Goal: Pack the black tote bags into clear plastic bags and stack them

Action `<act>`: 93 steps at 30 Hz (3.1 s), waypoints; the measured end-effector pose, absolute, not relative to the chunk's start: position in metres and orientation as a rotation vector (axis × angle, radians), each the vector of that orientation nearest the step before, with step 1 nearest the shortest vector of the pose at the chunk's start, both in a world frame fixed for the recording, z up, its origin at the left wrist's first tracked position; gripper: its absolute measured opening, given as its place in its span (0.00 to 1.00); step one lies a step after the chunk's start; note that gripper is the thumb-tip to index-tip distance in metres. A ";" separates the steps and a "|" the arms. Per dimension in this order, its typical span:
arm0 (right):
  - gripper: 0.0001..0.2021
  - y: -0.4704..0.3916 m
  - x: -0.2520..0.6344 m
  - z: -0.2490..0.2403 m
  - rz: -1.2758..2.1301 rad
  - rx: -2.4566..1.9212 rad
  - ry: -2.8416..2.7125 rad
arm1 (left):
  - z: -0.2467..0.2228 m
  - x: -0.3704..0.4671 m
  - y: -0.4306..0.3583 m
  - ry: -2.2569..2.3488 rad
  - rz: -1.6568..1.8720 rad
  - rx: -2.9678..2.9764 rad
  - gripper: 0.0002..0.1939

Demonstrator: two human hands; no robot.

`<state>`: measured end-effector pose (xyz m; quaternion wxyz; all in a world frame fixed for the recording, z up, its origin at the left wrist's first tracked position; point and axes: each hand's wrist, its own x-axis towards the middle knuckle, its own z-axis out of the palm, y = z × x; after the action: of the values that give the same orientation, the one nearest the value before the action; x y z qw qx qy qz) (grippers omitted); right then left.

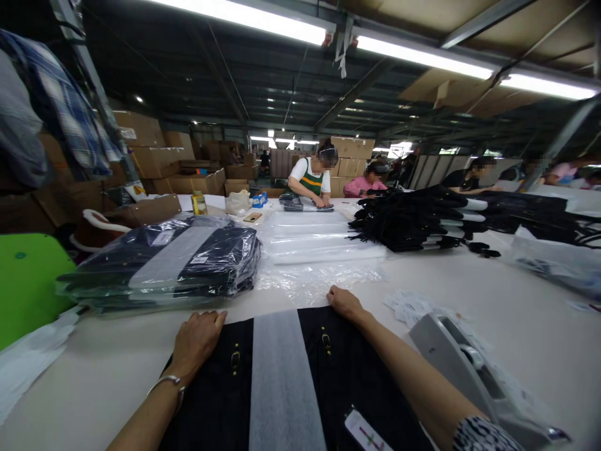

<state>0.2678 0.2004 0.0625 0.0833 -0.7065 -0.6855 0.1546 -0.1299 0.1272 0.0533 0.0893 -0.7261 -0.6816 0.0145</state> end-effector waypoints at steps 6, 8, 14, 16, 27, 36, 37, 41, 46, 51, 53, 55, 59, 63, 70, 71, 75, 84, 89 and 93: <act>0.15 0.197 0.283 0.057 0.426 -1.986 -2.124 | 0.061 -0.136 0.153 -2.485 -0.029 -2.184 0.35; 0.15 0.192 0.288 0.053 0.420 -1.981 -2.096 | 0.061 -0.137 0.157 -2.525 -0.043 -2.181 0.35; 0.17 0.173 0.299 0.034 0.380 -1.949 -2.085 | 0.059 -0.141 0.161 -2.472 0.069 -2.204 0.33; 0.18 0.174 0.299 0.042 0.329 -1.930 -2.131 | 0.060 -0.141 0.159 -2.425 0.073 -2.216 0.31; 0.33 0.150 0.254 0.098 0.099 -1.522 -2.272 | 0.064 -0.137 0.154 -2.286 0.074 -2.295 0.27; 0.28 0.154 0.270 0.037 0.718 -1.440 -1.776 | 0.060 -0.140 0.153 -2.029 0.078 -2.279 0.25; 0.27 0.154 0.272 0.043 0.705 -1.453 -1.703 | 0.063 -0.138 0.152 -1.927 0.091 -2.269 0.23; 0.24 0.129 0.295 0.069 0.684 -1.478 -1.394 | 0.088 -0.120 0.138 -1.597 0.070 -2.221 0.21; 0.17 0.053 0.343 0.092 0.688 -1.505 -1.223 | 0.124 -0.039 0.106 -1.441 -0.356 -2.506 0.15; 0.13 -0.012 0.344 0.094 0.756 -1.745 -1.397 | 0.133 0.092 0.077 -0.872 -0.452 -2.935 0.17; 0.13 -0.028 0.334 0.090 0.717 -1.871 -1.479 | 0.129 0.133 0.073 -0.600 -0.275 -2.961 0.16; 0.13 -0.041 0.325 0.085 0.613 -1.980 -1.534 | 0.124 0.160 0.073 -0.469 -0.124 -2.946 0.13; 0.07 -0.057 0.320 0.073 0.497 -2.094 -1.615 | 0.115 0.179 0.079 -0.455 -0.004 -2.899 0.10; 0.03 -0.065 0.319 0.072 0.536 -1.999 -1.624 | 0.123 0.177 0.083 -0.428 0.038 -2.859 0.09; 0.07 -0.059 0.306 0.074 0.960 -1.531 -1.166 | 0.161 0.154 0.093 -0.415 0.048 -2.824 0.12; 0.08 -0.057 0.305 0.071 1.069 -1.478 -1.061 | 0.163 0.153 0.094 -0.415 0.058 -2.815 0.12; 0.14 -0.053 0.305 0.060 1.347 -1.331 -0.910 | 0.149 0.169 0.096 -0.437 0.092 -2.775 0.10; 0.09 -0.069 0.292 0.055 1.217 -1.465 -1.246 | 0.124 0.204 0.094 -0.365 0.062 -2.766 0.13; 0.18 -0.104 0.269 0.076 0.784 -1.703 -1.675 | 0.147 0.157 0.076 -0.067 0.042 -2.864 0.07; 0.13 -0.102 0.280 0.086 1.009 -1.499 -1.718 | 0.152 0.139 0.050 0.069 0.051 -2.877 0.09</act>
<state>0.2799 -0.1019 0.0860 0.3188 -0.5699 -0.6531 0.3836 0.1386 0.0498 0.1515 0.1311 -0.9909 0.0236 0.0174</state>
